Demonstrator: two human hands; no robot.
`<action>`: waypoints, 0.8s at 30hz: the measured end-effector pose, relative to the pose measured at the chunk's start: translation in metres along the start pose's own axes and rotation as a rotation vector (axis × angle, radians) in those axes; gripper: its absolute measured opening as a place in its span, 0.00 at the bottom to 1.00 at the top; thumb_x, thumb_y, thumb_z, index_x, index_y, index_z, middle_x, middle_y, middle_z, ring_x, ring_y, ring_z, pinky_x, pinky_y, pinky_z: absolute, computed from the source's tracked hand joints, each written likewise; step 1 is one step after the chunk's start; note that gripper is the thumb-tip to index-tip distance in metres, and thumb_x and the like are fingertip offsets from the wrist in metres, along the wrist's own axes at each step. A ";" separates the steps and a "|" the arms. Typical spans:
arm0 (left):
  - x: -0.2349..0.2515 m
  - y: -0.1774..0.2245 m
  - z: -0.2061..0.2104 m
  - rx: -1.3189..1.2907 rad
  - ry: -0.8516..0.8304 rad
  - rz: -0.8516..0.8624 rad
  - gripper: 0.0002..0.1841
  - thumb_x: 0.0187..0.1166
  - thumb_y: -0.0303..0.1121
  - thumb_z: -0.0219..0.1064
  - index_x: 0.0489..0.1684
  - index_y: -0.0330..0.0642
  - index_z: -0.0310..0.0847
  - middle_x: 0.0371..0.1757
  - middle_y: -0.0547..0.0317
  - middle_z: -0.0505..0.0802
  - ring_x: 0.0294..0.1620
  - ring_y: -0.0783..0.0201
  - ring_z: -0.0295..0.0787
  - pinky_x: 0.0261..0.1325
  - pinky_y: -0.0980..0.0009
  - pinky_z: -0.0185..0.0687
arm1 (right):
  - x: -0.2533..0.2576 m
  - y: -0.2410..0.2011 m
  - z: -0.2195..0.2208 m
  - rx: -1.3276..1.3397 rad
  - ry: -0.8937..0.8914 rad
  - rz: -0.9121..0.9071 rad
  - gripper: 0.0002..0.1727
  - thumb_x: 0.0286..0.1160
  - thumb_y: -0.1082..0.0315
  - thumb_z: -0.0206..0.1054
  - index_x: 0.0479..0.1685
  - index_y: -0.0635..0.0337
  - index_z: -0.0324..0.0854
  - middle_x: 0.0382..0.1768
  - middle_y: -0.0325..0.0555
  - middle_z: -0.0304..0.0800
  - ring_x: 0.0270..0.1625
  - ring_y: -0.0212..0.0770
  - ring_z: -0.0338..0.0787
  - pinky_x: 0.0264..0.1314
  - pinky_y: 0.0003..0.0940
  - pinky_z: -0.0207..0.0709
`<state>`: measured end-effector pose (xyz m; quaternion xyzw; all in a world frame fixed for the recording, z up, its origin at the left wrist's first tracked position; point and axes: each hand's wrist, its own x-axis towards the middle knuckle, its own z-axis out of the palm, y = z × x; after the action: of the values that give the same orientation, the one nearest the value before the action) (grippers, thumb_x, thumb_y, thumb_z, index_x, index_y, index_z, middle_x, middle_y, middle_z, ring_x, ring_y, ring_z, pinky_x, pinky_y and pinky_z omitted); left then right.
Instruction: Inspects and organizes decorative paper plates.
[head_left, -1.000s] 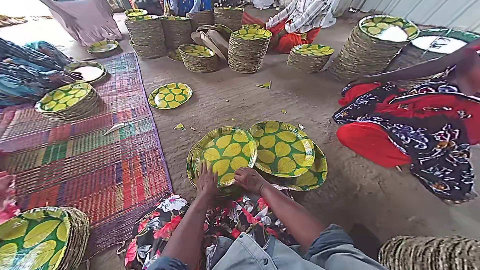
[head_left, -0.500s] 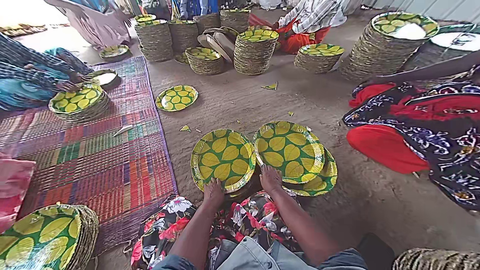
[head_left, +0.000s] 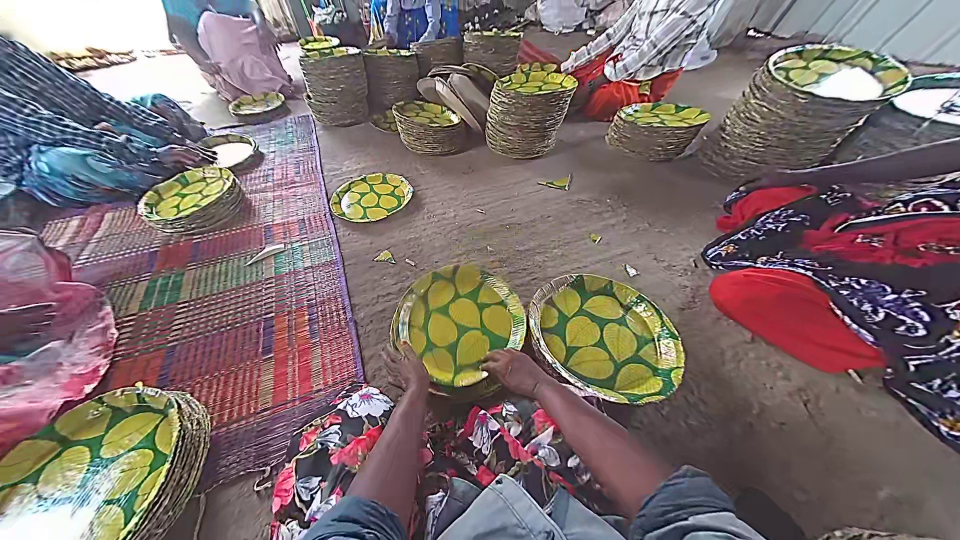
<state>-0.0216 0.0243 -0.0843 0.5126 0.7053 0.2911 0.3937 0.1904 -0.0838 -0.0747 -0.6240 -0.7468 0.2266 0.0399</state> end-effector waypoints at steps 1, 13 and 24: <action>0.005 -0.004 -0.003 -0.121 -0.009 -0.136 0.34 0.96 0.47 0.44 0.95 0.33 0.43 0.93 0.30 0.55 0.95 0.38 0.51 0.92 0.44 0.48 | 0.003 0.000 0.003 -0.002 -0.126 0.010 0.21 0.89 0.66 0.52 0.71 0.57 0.85 0.82 0.52 0.78 0.87 0.55 0.72 0.88 0.63 0.57; 0.000 0.005 -0.011 -0.545 -0.199 -0.420 0.33 0.88 0.42 0.64 0.82 0.24 0.62 0.81 0.25 0.72 0.84 0.37 0.69 0.82 0.41 0.66 | 0.000 -0.008 -0.007 0.002 -0.145 0.141 0.41 0.81 0.35 0.62 0.82 0.58 0.74 0.82 0.60 0.74 0.85 0.61 0.72 0.85 0.60 0.62; 0.014 0.050 -0.112 -1.053 0.472 -0.064 0.31 0.93 0.33 0.56 0.90 0.30 0.47 0.85 0.30 0.68 0.84 0.46 0.69 0.84 0.53 0.68 | 0.117 -0.129 -0.023 -0.198 0.525 -0.260 0.34 0.77 0.86 0.55 0.80 0.46 0.80 0.81 0.57 0.79 0.84 0.64 0.77 0.82 0.74 0.64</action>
<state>-0.0943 0.0519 0.0112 0.1475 0.5493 0.6974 0.4362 0.0548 0.0182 -0.0302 -0.5613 -0.8030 -0.0231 0.1991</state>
